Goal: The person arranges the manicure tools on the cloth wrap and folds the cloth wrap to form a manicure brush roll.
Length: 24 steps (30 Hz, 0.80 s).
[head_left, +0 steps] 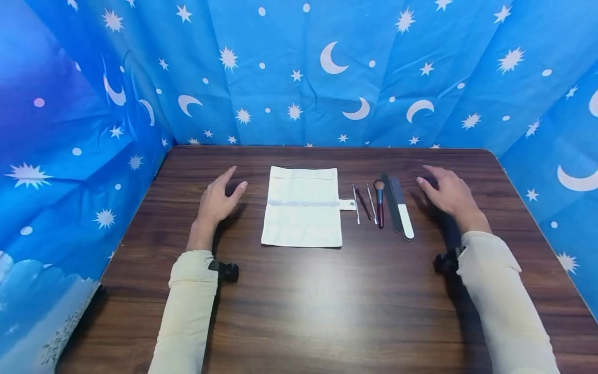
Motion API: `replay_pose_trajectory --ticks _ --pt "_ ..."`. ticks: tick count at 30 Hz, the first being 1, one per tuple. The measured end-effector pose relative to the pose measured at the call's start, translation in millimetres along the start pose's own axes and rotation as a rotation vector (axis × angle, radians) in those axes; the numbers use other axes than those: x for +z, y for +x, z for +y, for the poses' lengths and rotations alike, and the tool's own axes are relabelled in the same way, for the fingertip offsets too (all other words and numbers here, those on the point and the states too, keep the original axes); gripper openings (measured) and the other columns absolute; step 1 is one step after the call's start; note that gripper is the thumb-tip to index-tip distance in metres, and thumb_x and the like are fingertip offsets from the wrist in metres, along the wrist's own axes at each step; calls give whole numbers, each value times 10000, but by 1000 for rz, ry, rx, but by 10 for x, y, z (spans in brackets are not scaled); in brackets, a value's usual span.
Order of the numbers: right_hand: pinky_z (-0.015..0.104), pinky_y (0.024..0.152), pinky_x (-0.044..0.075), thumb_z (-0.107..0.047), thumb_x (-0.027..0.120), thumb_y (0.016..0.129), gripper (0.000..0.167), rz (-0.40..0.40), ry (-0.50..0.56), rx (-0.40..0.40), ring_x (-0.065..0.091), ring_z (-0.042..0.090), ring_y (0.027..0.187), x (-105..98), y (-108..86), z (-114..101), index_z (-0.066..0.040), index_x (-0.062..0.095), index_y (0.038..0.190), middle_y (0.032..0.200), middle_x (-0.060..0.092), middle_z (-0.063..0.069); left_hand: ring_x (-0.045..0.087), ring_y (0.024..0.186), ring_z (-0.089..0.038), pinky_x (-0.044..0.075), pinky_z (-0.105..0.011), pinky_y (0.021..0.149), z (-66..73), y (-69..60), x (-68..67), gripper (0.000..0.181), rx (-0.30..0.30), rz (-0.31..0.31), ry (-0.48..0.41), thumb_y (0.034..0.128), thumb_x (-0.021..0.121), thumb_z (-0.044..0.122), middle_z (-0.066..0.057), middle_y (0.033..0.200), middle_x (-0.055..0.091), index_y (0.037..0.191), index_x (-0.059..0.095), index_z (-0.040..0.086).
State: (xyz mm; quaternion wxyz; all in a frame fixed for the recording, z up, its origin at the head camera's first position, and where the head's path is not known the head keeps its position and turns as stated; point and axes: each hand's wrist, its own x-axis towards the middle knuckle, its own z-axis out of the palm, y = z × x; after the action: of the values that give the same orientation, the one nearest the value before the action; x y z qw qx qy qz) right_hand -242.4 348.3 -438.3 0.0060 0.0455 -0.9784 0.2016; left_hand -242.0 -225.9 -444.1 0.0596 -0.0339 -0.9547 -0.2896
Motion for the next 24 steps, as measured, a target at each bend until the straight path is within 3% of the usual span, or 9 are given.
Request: replay_pose_trajectory --ticks 4,7,10,13,18,24 --pt "681 1044 408 -416 411 1081 599 -25 185 47 526 522 1252 -40 -106 -195 27 438 1483 1409 522 359 669 1194 -380 486 -540 1050 119 -48 102 648 -66 -51 -240 1013 534 527 -203 1385 637 1538 436 160" --pt "533 894 536 -312 477 1070 500 -29 226 26 629 472 1109 -46 -150 -347 61 523 1399 1235 647 344 755 961 -339 566 -438 877 204 -54 162 569 -96 -116 -352 1020 583 411 -221 1214 723 1492 490 108" --pt "322 740 528 -285 509 1054 479 -54 220 33 693 404 984 -40 -165 -452 80 551 1361 1106 707 315 770 909 -320 586 -354 789 287 -43 206 522 -120 -184 -431 1019 602 323 -237 1187 730 1467 510 71" --pt "213 666 469 -298 527 1041 502 -81 211 74 714 322 895 -36 -183 -505 95 556 1351 1062 725 292 763 949 -314 605 -341 806 370 -33 244 501 -164 -251 -510 1018 604 257 -241 1245 706 1467 504 61" --pt "240 674 481 -353 541 1031 554 -130 194 149 693 237 837 -3 -244 -549 104 560 1343 1020 729 252 755 974 -269 615 -362 828 466 -23 311 482 -237 -331 -568 1015 613 218 -247 1288 683 1464 514 74" --pt "440 839 567 -425 553 1020 622 -228 213 244 703 364 996 73 -323 -622 84 541 1377 1170 680 302 709 897 -188 586 -265 746 491 -25 360 392 -247 -310 -540 989 647 154 -246 1250 698 1362 615 38"
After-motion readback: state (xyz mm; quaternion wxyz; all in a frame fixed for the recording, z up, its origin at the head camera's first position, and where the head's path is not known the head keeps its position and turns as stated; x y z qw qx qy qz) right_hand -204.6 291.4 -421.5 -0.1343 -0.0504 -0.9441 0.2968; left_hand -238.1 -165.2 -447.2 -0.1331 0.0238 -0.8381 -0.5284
